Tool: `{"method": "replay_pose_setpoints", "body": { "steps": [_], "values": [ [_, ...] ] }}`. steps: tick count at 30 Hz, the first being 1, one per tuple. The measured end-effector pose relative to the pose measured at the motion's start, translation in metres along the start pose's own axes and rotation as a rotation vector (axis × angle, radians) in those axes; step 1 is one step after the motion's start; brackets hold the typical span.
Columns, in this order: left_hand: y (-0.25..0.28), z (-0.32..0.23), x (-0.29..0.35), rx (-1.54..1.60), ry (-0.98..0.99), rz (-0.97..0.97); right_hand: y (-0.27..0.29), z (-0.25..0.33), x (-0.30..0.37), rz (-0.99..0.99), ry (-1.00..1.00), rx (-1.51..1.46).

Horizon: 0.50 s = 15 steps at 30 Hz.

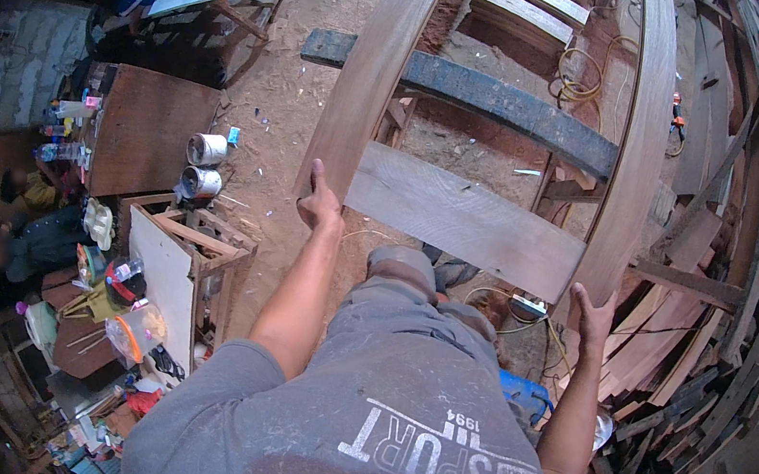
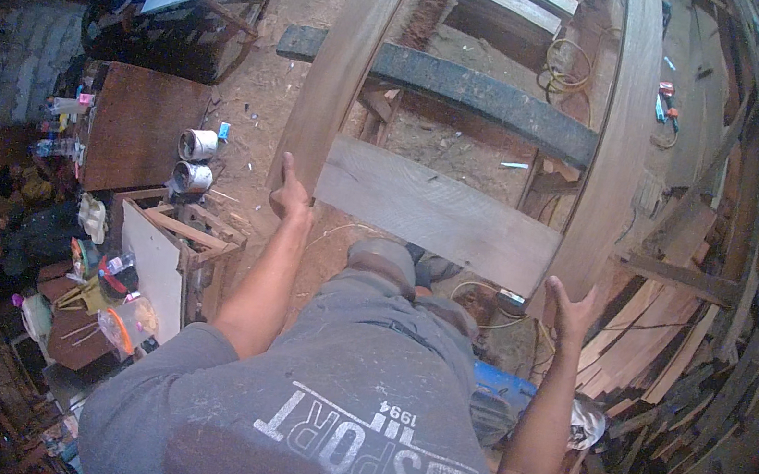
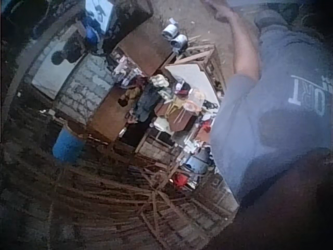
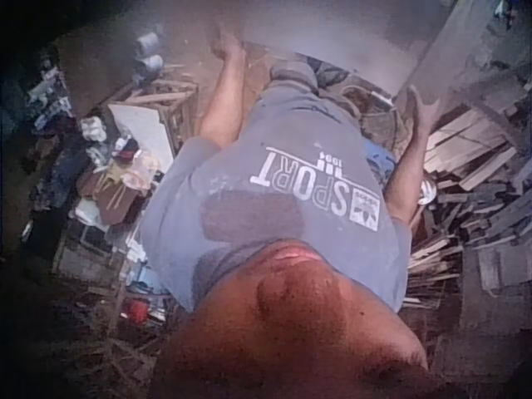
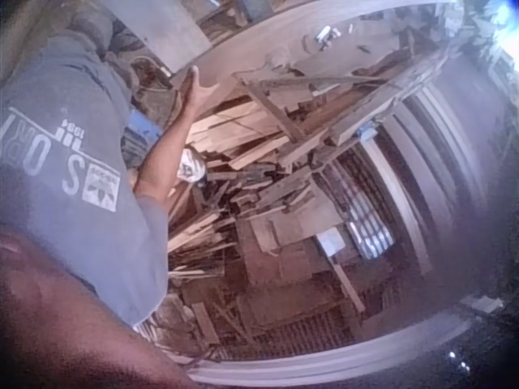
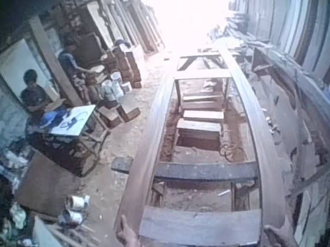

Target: The person fits a wooden plank into a larger wooden frame structure, repeatedly lifting, positioning, and tapping it with a hammer to align it. The person adjusts the plank multiple times to ensure it sits flush within the frame.

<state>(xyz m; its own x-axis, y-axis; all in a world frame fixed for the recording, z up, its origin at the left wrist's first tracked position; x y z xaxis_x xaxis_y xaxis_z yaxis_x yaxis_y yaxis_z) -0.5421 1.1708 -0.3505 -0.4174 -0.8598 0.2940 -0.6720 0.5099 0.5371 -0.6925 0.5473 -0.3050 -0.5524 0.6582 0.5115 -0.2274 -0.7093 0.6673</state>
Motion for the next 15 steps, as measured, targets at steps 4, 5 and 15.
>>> {"method": "replay_pose_setpoints", "body": {
  "steps": [4,5,15],
  "values": [
    [-0.001,-0.005,0.003,0.048,-0.029,0.005,-0.003,-0.001,-0.003,0.028,0.023,-0.033],
    [-0.001,-0.004,0.003,0.07,-0.022,0.005,-0.003,-0.001,-0.004,0.019,0.048,-0.035],
    [0.0,0.002,-0.005,-0.042,-0.01,0.004,-0.003,-0.01,-0.009,-0.015,0.046,0.004]
  ]
}}
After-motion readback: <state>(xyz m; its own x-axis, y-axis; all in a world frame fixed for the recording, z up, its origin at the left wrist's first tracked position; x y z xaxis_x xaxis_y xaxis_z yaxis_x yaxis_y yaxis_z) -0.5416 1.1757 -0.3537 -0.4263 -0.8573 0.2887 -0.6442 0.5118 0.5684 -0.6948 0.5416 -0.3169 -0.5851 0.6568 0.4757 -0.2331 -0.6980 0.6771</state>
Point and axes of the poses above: each hand's wrist, its own x-axis away from the middle knuckle, its own y-axis out of the back of the hand, z = x × y, the point moved 6 cm from there along -x, towards the middle knuckle, and after that the axes turned 10 degrees about -y, right-handed, at the moved point
